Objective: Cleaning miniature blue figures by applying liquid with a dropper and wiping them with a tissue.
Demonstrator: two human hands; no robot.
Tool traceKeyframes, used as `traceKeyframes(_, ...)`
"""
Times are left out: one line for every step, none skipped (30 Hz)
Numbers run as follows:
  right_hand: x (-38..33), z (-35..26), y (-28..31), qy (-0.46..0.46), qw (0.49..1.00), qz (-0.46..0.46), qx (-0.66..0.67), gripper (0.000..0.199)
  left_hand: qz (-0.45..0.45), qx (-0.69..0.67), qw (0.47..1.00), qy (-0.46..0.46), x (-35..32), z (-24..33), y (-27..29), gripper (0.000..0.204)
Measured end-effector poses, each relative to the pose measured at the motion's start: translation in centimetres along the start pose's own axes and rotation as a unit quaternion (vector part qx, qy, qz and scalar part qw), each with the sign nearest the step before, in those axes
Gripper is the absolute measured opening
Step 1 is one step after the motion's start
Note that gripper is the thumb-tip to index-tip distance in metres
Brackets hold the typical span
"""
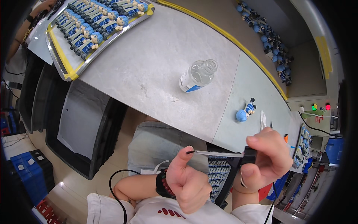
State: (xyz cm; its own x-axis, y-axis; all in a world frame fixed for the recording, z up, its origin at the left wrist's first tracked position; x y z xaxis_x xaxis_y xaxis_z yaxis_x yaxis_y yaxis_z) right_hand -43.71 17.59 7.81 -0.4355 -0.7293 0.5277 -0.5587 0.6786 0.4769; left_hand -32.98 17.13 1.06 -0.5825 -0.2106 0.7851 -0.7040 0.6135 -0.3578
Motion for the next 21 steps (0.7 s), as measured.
traceKeyframes(0.1,-0.1,0.2,0.000,1.000,0.000,-0.001,0.035,-0.006,0.005,1.000,0.009,0.1,-0.1,0.0,0.072)
traceKeyframes(0.1,-0.1,0.6,-0.006,1.000,0.007,0.011,0.035,-0.012,0.009,1.000,0.018,0.2,-0.2,-0.1,0.072)
traceKeyframes(0.1,0.0,0.9,-0.012,1.000,0.014,0.025,0.035,-0.012,0.010,1.000,0.018,0.2,-0.3,-0.1,0.072)
traceKeyframes(0.1,0.0,0.8,-0.012,1.000,0.014,0.025,0.035,-0.006,0.007,1.000,0.007,0.1,-0.2,0.1,0.072)
traceKeyframes(0.1,-0.1,0.5,-0.003,1.000,0.008,0.025,0.035,0.000,0.005,1.000,-0.004,0.0,0.0,0.2,0.072)
traceKeyframes(0.1,-0.3,0.2,0.007,1.000,0.002,0.028,0.036,0.000,0.006,1.000,-0.004,0.0,0.1,0.2,0.072)
traceKeyframes(0.2,-0.3,0.1,0.007,1.000,0.001,0.029,0.036,0.005,0.016,1.000,-0.002,-0.1,0.1,0.2,0.071)
traceKeyframes(0.3,-0.4,-0.2,0.010,1.000,-0.010,0.010,0.036,0.011,0.025,1.000,0.000,-0.2,0.1,0.3,0.071)
traceKeyframes(0.3,-0.5,-0.4,0.013,1.000,-0.020,-0.012,0.036,0.011,0.024,1.000,0.000,-0.2,0.1,0.3,0.071)
traceKeyframes(0.3,-0.5,-0.3,0.012,1.000,-0.020,-0.014,0.036,0.020,0.029,0.999,0.001,-0.3,0.1,0.4,0.071)
traceKeyframes(0.4,-0.5,0.0,0.004,1.000,-0.011,-0.012,0.036,0.029,0.034,0.999,0.001,-0.4,0.1,0.5,0.071)
traceKeyframes(0.5,-0.5,0.4,-0.005,1.000,-0.002,-0.011,0.037,0.028,0.033,0.999,0.002,-0.4,0.0,0.5,0.071)
traceKeyframes(0.5,-0.6,0.4,-0.004,1.000,-0.002,-0.012,0.037,0.028,0.033,0.999,0.003,-0.4,-0.1,0.6,0.071)
traceKeyframes(0.5,-0.8,0.5,0.005,1.000,0.006,-0.004,0.037,0.029,0.032,0.999,0.005,-0.4,-0.2,0.6,0.070)
traceKeyframes(0.5,-0.8,0.5,0.013,1.000,0.012,0.007,0.037,0.029,0.033,0.999,0.003,-0.3,0.0,0.6,0.070)
traceKeyframes(0.5,-0.7,0.3,0.012,1.000,0.011,0.008,0.037,0.023,0.035,0.999,0.007,-0.1,0.1,0.4,0.070)
traceKeyframes(0.5,-0.5,-0.1,0.009,1.000,-0.008,-0.001,0.038,0.016,0.038,0.999,0.010,0.0,0.1,0.3,0.071)
traceKeyframes(0.5,-0.6,-0.5,0.006,1.000,-0.025,-0.012,0.038,0.015,0.037,0.999,0.010,-0.1,0.0,0.2,0.071)
traceKeyframes(0.5,-0.6,-0.4,0.007,1.000,-0.025,-0.012,0.038,0.030,0.038,0.999,0.005,-0.3,0.0,0.3,0.071)
traceKeyframes(0.5,-0.6,-0.2,-0.002,1.000,-0.019,-0.018,0.038,0.045,0.038,0.998,-0.002,-0.5,0.1,0.5,0.071)
traceKeyframes(0.5,-0.5,0.1,-0.010,1.000,-0.012,-0.026,0.038,0.044,0.037,0.998,-0.001,-0.4,0.0,0.6,0.071)
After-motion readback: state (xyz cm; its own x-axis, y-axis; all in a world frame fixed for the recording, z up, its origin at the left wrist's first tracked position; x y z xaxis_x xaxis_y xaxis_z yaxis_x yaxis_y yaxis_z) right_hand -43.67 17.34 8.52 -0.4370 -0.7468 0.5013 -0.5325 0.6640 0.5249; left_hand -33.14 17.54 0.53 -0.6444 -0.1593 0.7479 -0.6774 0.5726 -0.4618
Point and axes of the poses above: each hand's wrist, its own x-axis towards the middle knuckle, its own y-axis out of the back of the hand, z = x × y, the point moved 8 cm from there along x, towards the middle knuckle, and after that the axes turned 5 degrees about -y, right-handed, at the moved point
